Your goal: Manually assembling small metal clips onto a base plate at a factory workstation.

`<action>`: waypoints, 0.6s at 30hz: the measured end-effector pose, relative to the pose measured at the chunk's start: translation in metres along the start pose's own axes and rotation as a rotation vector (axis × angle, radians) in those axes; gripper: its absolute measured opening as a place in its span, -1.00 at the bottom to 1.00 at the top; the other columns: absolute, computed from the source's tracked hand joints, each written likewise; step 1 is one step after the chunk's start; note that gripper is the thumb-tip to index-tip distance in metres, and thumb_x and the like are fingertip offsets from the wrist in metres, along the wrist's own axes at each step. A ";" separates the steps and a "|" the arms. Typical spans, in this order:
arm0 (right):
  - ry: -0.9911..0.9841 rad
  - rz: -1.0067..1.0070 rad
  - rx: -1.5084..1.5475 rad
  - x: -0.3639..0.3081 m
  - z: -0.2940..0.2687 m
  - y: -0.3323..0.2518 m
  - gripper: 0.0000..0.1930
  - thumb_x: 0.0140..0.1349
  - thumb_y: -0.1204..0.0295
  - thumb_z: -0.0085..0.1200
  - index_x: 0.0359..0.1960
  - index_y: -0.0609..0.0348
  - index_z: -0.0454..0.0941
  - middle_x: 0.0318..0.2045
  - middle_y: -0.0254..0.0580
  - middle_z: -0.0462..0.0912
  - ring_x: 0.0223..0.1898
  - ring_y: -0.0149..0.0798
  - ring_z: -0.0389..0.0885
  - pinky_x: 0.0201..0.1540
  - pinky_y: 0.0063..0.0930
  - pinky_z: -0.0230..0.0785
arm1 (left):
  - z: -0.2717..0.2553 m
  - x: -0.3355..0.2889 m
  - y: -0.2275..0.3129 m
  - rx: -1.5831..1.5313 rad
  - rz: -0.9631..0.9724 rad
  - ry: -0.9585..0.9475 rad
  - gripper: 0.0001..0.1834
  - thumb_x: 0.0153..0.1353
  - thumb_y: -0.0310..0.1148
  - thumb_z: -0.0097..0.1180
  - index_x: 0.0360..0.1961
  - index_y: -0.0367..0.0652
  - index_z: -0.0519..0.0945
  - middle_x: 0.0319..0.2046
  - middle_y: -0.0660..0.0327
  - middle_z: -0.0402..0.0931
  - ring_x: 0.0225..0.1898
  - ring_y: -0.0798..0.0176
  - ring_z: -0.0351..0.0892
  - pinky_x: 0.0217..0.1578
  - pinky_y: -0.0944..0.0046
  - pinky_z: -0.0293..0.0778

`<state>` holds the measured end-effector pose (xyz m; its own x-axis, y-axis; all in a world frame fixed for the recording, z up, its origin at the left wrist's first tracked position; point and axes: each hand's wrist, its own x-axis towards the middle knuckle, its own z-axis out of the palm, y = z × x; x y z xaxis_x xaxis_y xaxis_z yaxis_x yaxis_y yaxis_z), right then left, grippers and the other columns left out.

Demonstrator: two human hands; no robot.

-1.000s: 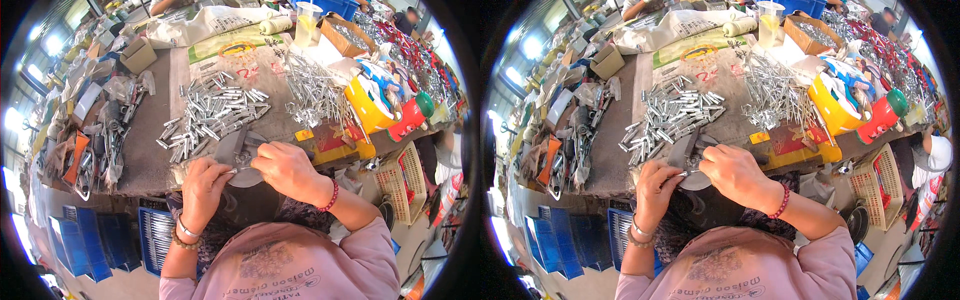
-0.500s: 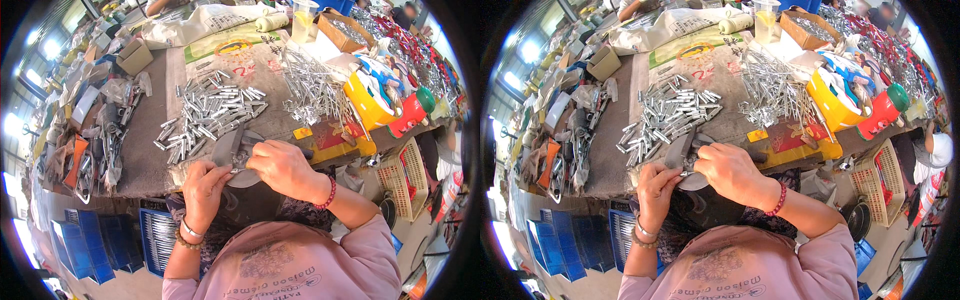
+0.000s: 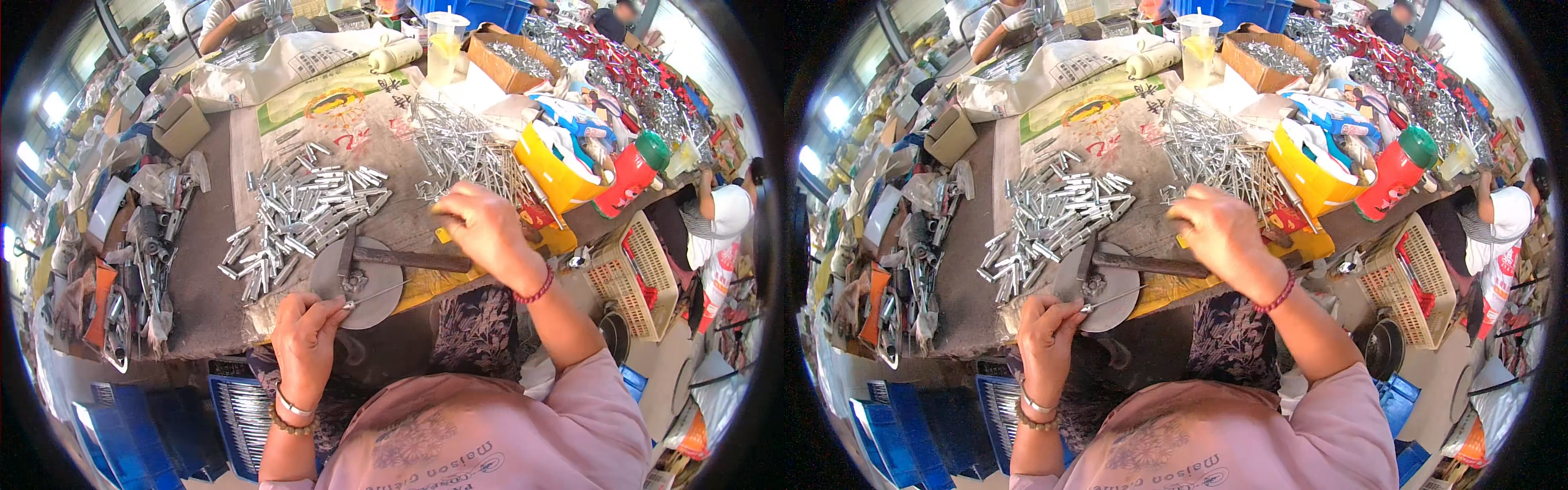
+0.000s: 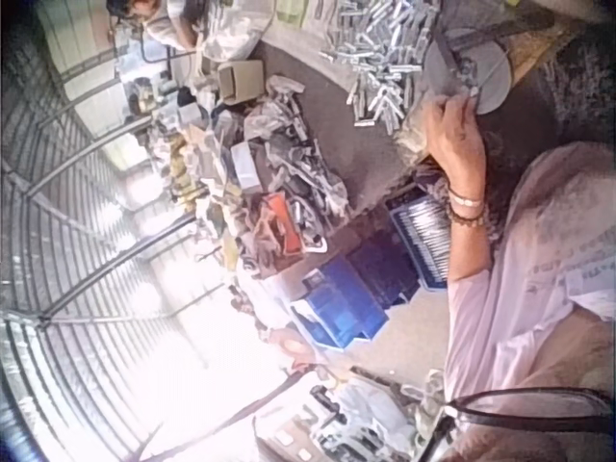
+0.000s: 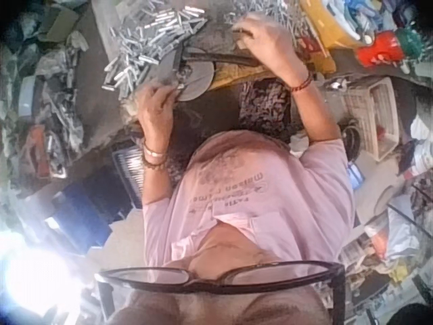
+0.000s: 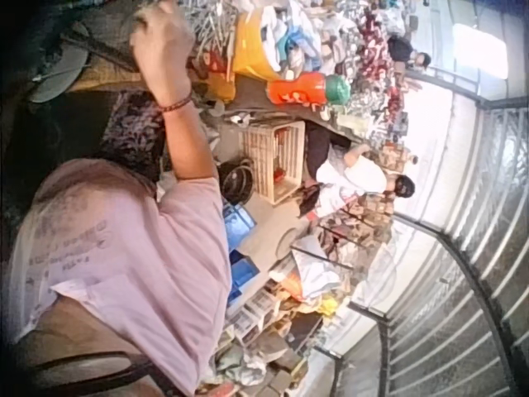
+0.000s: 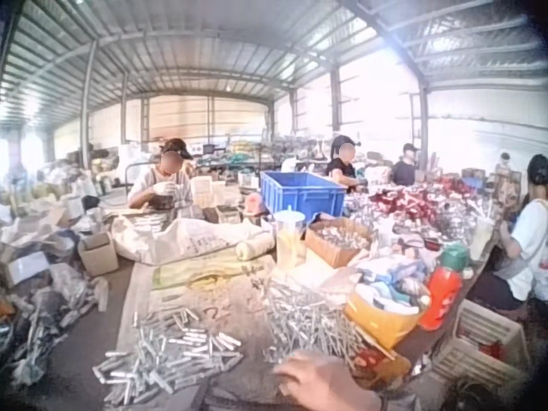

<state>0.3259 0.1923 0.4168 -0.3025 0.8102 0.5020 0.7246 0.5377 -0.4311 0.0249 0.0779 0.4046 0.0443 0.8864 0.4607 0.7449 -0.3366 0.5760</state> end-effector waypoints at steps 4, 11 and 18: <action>-0.057 -0.050 -0.128 0.004 -0.003 0.018 -0.82 0.12 0.55 0.35 -0.22 0.09 0.77 -0.23 -0.19 0.64 -0.08 -0.04 0.72 -0.04 -0.15 0.61 | 0.000 0.000 -0.003 0.014 0.021 0.006 -0.78 0.08 -0.53 0.55 -0.21 -0.14 0.84 -0.32 0.16 0.58 -0.24 0.02 0.61 -0.23 0.08 0.53; -0.126 -0.251 -0.196 0.023 0.004 0.031 -0.89 0.10 0.56 0.31 -0.33 0.12 0.66 -0.22 -0.18 0.58 -0.03 -0.03 0.66 0.03 -0.09 0.57 | 0.002 -0.001 -0.003 0.000 0.029 0.026 -0.77 0.07 -0.53 0.55 -0.21 -0.14 0.83 -0.32 0.16 0.59 -0.24 0.02 0.61 -0.23 0.07 0.53; -0.133 -0.052 -0.027 0.024 0.004 0.021 -0.87 0.18 0.50 0.31 -0.24 0.18 0.68 -0.23 -0.12 0.61 -0.09 0.04 0.70 -0.04 -0.07 0.60 | 0.002 -0.003 -0.003 0.005 0.060 0.059 -0.75 0.07 -0.60 0.53 -0.20 -0.17 0.83 -0.32 0.14 0.60 -0.29 0.05 0.62 -0.27 0.15 0.52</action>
<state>0.3314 0.2245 0.4163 -0.4185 0.8060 0.4186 0.7216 0.5750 -0.3857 0.0238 0.0774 0.3998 0.0494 0.8445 0.5332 0.7456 -0.3864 0.5429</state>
